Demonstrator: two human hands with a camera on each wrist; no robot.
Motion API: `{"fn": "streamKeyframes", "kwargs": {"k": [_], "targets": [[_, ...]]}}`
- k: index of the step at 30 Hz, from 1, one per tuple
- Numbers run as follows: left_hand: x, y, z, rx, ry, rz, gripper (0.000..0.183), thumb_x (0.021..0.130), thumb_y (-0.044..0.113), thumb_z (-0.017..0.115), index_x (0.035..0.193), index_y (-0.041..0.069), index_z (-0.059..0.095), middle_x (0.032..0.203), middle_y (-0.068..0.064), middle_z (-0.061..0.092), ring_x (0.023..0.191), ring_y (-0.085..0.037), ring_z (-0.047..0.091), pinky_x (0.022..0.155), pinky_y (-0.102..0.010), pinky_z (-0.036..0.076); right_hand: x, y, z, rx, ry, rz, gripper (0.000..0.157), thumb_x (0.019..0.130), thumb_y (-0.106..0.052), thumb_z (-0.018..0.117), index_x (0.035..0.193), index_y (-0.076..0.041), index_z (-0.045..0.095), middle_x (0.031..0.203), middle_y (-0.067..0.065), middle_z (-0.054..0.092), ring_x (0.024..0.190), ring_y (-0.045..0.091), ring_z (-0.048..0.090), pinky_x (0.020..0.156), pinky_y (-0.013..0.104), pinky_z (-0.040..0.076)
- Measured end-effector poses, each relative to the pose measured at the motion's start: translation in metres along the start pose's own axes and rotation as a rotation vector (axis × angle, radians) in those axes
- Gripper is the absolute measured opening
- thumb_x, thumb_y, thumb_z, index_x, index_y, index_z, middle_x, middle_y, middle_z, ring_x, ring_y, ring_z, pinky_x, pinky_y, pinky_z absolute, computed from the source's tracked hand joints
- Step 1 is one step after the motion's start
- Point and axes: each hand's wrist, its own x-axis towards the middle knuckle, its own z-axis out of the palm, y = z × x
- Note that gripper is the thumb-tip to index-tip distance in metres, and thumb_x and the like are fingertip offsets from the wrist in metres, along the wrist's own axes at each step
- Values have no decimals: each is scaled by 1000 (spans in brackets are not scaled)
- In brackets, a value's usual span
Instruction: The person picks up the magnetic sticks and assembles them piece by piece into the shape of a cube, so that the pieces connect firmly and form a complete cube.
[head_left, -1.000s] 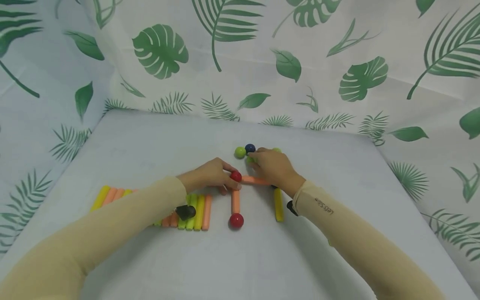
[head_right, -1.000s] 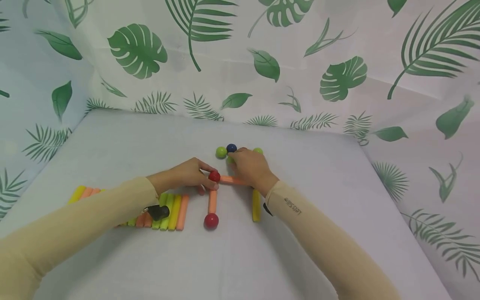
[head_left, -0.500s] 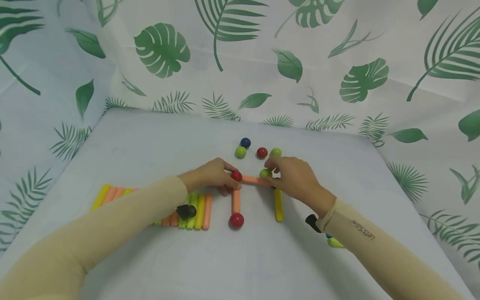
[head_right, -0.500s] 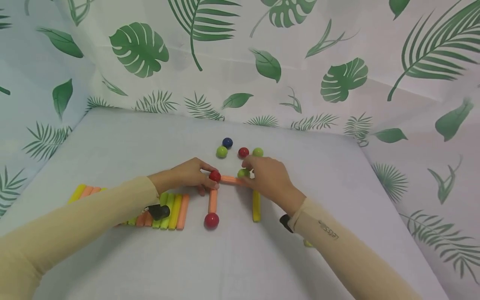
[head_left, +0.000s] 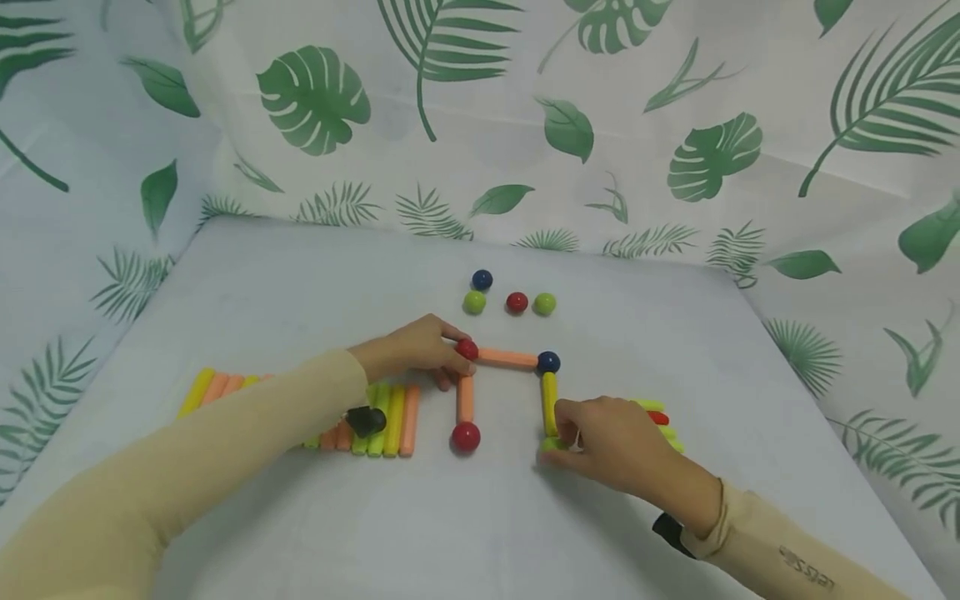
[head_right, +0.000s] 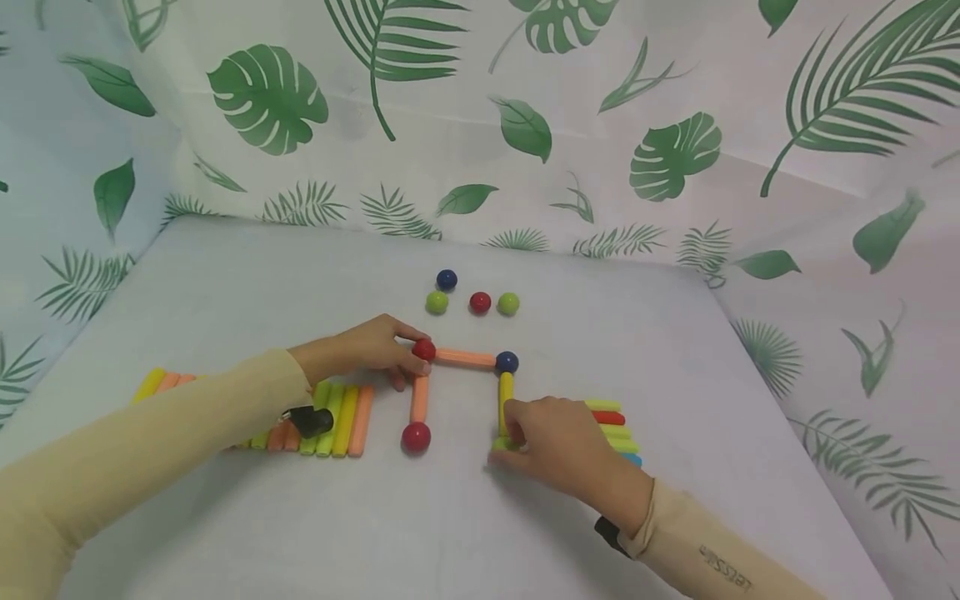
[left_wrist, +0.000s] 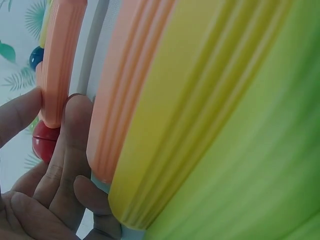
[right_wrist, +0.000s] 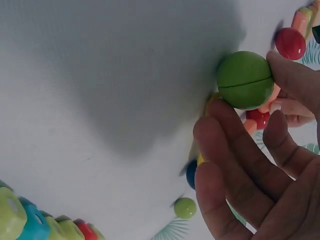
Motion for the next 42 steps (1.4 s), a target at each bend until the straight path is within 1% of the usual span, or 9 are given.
{"fn": "streamKeyframes", "kwargs": {"k": [9, 20, 25, 27, 30, 33, 35, 38, 42], "targets": [[-2, 0, 1, 2, -6, -15, 72, 90, 27, 79, 151, 10, 46, 89, -2, 75, 73, -19, 71, 93, -34, 48, 15, 11, -2, 43, -1, 55, 39, 89, -52, 72, 75, -20, 55, 56, -7, 48, 53, 11, 46, 49, 29, 36], [2, 0, 0, 5, -21, -13, 69, 89, 26, 79, 150, 11, 49, 92, -2, 74, 73, -20, 69, 83, -31, 49, 37, 30, 6, 250, -28, 115, 22, 90, -26, 72, 87, -13, 54, 67, -2, 55, 58, 15, 52, 53, 30, 40], [4, 0, -3, 46, -12, -2, 70, 88, 27, 80, 150, 13, 50, 98, -1, 72, 77, -20, 67, 86, -33, 48, 39, 22, 0, 128, 54, 80, 31, 92, -40, 72, 84, -15, 54, 60, -5, 50, 53, 13, 47, 50, 29, 36], [5, 0, -5, 90, -2, -1, 73, 88, 31, 81, 151, 14, 49, 101, -2, 70, 79, -19, 67, 87, -34, 48, 38, 8, -3, 50, 118, 10, 33, 91, -44, 74, 83, -17, 55, 59, -7, 49, 53, 11, 46, 50, 28, 37], [3, 3, -7, 173, 8, 12, 76, 87, 36, 80, 152, 15, 47, 102, -2, 67, 78, -17, 68, 88, -35, 48, 34, -22, -4, -39, 195, -222, 23, 89, -38, 78, 91, -19, 65, 74, -8, 61, 66, 10, 57, 60, 27, 49], [-1, 5, -10, 252, 18, 28, 77, 87, 42, 79, 151, 15, 47, 99, -2, 68, 77, -17, 68, 89, -37, 48, 31, -55, 3, -143, 179, -499, 30, 91, -30, 77, 117, -18, 69, 111, -3, 69, 101, 14, 65, 88, 32, 53], [-2, 5, -11, 311, 34, 64, 76, 87, 46, 78, 150, 14, 48, 100, -3, 69, 80, -17, 67, 89, -37, 48, 29, -72, 10, -233, 141, -624, 42, 95, -28, 72, 134, -16, 63, 135, 2, 61, 125, 20, 57, 103, 37, 46], [-4, 3, -11, 429, 72, 144, 76, 87, 51, 75, 149, 14, 50, 108, -5, 67, 92, -20, 63, 91, -39, 49, 29, -89, 23, -361, 116, -701, 52, 99, -27, 64, 148, -15, 51, 154, 6, 45, 144, 25, 39, 113, 40, 35], [-5, -1, -6, 595, 144, 292, 73, 89, 56, 71, 147, 17, 53, 129, -9, 60, 113, -24, 58, 99, -42, 48, 28, -98, 36, -449, 116, -721, 51, 102, -24, 60, 150, -13, 49, 158, 9, 39, 148, 29, 30, 117, 43, 29]]}}
